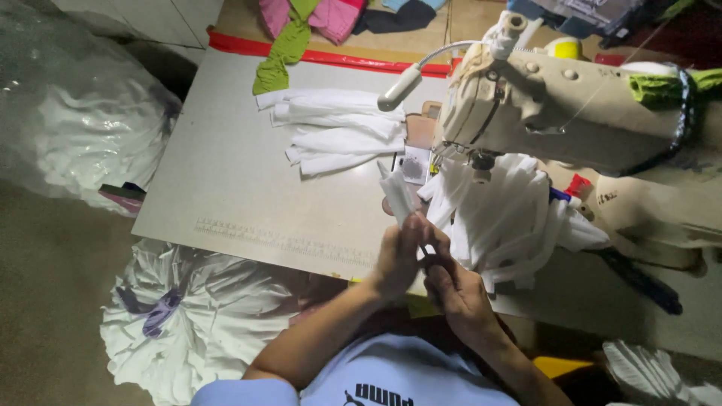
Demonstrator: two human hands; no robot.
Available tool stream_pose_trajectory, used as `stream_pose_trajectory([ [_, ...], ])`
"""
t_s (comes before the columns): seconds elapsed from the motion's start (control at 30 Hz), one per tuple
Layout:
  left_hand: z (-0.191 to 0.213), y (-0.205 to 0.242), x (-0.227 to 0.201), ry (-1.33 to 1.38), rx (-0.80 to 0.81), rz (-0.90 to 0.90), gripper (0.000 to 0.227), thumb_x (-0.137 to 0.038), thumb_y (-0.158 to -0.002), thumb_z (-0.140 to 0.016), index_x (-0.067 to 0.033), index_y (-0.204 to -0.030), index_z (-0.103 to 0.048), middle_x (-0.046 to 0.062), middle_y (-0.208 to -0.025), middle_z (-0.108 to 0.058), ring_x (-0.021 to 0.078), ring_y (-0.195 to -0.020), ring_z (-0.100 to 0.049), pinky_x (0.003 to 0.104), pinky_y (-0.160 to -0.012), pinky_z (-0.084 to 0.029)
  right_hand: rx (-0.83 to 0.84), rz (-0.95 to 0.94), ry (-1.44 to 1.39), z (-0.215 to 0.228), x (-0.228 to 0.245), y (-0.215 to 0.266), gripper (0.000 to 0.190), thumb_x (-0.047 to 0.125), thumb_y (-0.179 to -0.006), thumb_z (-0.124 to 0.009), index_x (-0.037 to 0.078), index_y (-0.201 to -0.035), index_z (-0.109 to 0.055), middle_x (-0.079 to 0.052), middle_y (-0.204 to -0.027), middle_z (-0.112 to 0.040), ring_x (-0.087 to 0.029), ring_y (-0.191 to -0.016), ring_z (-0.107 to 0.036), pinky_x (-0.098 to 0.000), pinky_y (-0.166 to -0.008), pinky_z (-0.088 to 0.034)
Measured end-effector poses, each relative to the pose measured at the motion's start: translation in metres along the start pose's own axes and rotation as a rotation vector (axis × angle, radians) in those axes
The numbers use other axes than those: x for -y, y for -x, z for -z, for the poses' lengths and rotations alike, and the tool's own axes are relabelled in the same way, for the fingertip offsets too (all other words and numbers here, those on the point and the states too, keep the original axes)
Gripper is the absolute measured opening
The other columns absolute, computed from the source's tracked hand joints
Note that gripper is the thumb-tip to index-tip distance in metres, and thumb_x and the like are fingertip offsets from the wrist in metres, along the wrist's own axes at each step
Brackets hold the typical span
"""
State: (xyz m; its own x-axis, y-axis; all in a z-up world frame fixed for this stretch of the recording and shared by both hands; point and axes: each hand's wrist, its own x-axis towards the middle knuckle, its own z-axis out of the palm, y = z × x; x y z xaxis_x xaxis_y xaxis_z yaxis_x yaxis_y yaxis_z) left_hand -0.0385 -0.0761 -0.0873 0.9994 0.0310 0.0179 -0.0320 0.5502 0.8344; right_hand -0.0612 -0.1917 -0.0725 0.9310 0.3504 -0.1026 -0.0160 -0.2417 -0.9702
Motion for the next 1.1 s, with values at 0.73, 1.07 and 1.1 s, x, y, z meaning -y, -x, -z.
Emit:
stream_pose_trajectory([
  [0.73,0.019,-0.020,-0.047,-0.082,-0.192,-0.293,0.045,-0.051,-0.087,-0.029,-0.0116,-0.067,-0.040,0.011,-0.066,-0.059,0.0198,-0.065,-0.056,0.032,-0.068,-0.044,0.094,0.016,0.050,-0.015,-0.010,0.003,0.036,0.034,-0.086,-0.041,0.005,-0.087,-0.061,0.000,-0.047,-0.044,-0.009,-0.037,-0.042,-0.0205,-0.037,-0.035],
  [1.07,-0.001,0.008,-0.026,-0.209,0.145,-0.174,0.049,-0.044,-0.091,-0.026,-0.0041,-0.081,-0.053,0.012,-0.087,-0.061,0.0208,-0.077,-0.059,0.030,-0.065,-0.051,0.118,-0.222,-0.368,-0.004,-0.003,0.005,0.042,0.039,-0.085,-0.041,0.000,-0.078,-0.052,-0.009,-0.043,-0.044,-0.015,-0.028,-0.038,-0.0229,-0.022,-0.025],
  [1.1,-0.008,0.017,-0.015,-0.211,0.303,0.016,0.057,-0.053,-0.087,-0.029,-0.0028,-0.085,-0.055,0.009,-0.085,-0.062,0.0155,-0.070,-0.058,0.025,-0.060,-0.048,-0.015,-0.253,-0.313,-0.004,-0.003,0.003,0.050,0.039,-0.086,-0.037,-0.003,-0.064,-0.052,-0.012,-0.038,-0.045,-0.016,-0.021,-0.038,-0.0244,-0.015,-0.023],
])
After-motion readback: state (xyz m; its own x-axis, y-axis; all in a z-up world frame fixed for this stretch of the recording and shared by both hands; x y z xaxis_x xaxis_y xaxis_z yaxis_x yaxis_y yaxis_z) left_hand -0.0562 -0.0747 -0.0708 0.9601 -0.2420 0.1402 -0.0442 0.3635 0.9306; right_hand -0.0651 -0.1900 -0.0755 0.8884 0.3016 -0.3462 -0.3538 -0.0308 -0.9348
